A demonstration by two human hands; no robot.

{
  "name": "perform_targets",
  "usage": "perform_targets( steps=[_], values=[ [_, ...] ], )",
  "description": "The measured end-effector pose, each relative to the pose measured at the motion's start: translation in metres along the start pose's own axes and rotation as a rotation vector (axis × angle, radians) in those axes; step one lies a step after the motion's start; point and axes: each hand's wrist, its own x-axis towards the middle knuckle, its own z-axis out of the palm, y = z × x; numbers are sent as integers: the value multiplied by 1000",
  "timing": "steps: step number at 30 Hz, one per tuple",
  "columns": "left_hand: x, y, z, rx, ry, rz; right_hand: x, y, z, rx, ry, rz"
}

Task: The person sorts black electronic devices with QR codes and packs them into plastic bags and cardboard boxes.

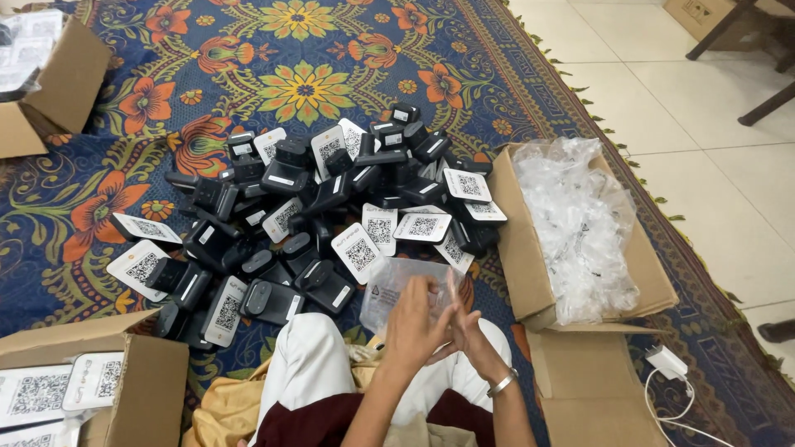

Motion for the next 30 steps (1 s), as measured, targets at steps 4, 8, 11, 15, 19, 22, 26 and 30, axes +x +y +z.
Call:
perform_targets(
  steps=[4, 8, 11, 15, 19, 22, 26, 30],
  values=[
    [-4, -20, 10, -17, -52, -3, 1, 27, -17, 24, -43, 32],
    [-2, -31, 4, -95, -75, -140, 6, 40, -21, 6, 9, 39],
    [0, -41, -1, -130, -29, -223, 17, 44, -24, 2, 185, -26],
    [7, -53, -14, -113, 116, -203, 61, 104, -57, 342, 663, -101],
    [12, -64, -21, -88, 144, -200, 141, 148, -90, 444, 694, 62],
    [13, -74, -24, -46, 138, -239, 225, 211, -135, 350, 773, 153],
    [21, -73, -36, 40, 155, -286, 295, 231, -169, -359, 1113, 220],
    [29, -65, -50, 150, 214, -287, 316, 264, -202, -727, 1186, 151]
  ],
)
